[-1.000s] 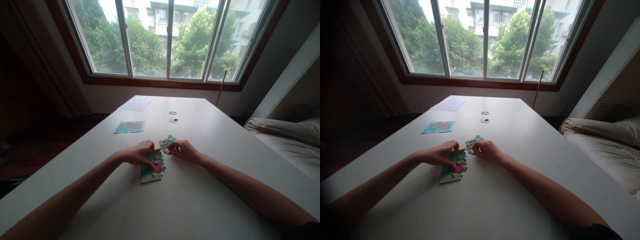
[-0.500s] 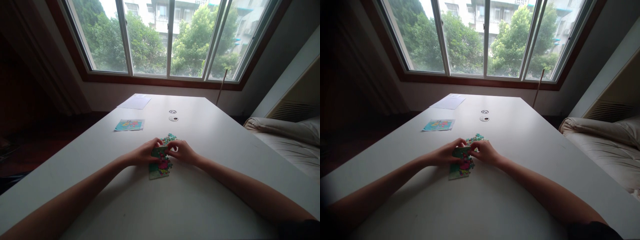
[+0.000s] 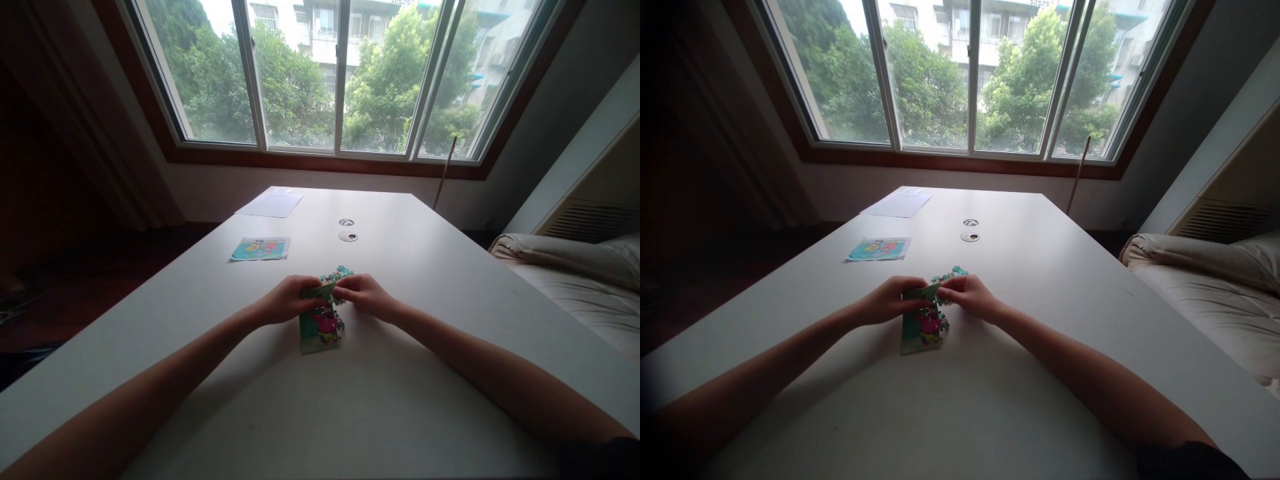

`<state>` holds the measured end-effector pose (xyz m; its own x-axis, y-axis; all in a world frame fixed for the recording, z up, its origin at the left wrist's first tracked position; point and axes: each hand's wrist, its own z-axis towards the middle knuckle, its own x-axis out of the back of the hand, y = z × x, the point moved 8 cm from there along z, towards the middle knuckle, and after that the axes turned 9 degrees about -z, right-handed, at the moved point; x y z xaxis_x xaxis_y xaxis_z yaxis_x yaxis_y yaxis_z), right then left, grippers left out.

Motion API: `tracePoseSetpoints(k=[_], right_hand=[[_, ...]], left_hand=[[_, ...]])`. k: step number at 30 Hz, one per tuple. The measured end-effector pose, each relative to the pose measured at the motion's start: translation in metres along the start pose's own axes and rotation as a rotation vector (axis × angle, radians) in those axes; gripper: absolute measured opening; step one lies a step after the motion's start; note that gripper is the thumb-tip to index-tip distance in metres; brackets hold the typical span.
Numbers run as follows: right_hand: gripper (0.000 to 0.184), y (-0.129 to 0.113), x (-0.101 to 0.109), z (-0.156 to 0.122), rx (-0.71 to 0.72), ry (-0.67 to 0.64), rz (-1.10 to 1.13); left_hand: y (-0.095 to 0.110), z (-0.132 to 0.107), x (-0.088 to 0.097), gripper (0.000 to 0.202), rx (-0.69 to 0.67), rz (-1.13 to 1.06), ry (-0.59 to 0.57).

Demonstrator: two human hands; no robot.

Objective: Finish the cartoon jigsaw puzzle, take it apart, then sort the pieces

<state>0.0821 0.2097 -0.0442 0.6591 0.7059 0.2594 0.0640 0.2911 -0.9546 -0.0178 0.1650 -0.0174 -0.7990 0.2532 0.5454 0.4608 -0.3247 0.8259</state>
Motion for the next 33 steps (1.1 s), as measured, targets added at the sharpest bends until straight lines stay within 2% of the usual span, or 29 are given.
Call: tracePoseSetpoints(k=[6,12,15,18,25,29,33], right_hand=[[0.026,-0.001,0.004,0.001,0.025,0.05,0.035],[0.026,-0.008,0.003,0.001,0.099,0.083,0.04],[0.026,-0.012,0.003,0.0,0.099,0.089,0.018],[0.026,-0.012,0.002,0.0,0.073,0.085,-0.002],[0.028,-0.005,0.002,0.002,0.024,0.091,-0.034],[0.029,-0.005,0.001,0.002,0.006,0.074,-0.02],[0.028,0.003,0.002,0.002,-0.152,0.053,0.094]], left_hand=[[-0.005,-0.001,-0.001,0.03,0.057,-0.212,-0.001],[-0.012,-0.001,-0.005,0.028,0.189,-0.513,-0.03],[-0.011,-0.002,-0.005,0.027,0.21,-0.557,-0.038],[-0.007,-0.004,-0.002,0.029,0.17,-0.494,-0.025],[-0.004,-0.004,0.007,0.032,0.104,-0.172,0.076],[-0.001,-0.003,0.008,0.03,0.058,-0.12,0.082],[0.004,-0.004,0.011,0.028,0.005,-0.013,0.084]])
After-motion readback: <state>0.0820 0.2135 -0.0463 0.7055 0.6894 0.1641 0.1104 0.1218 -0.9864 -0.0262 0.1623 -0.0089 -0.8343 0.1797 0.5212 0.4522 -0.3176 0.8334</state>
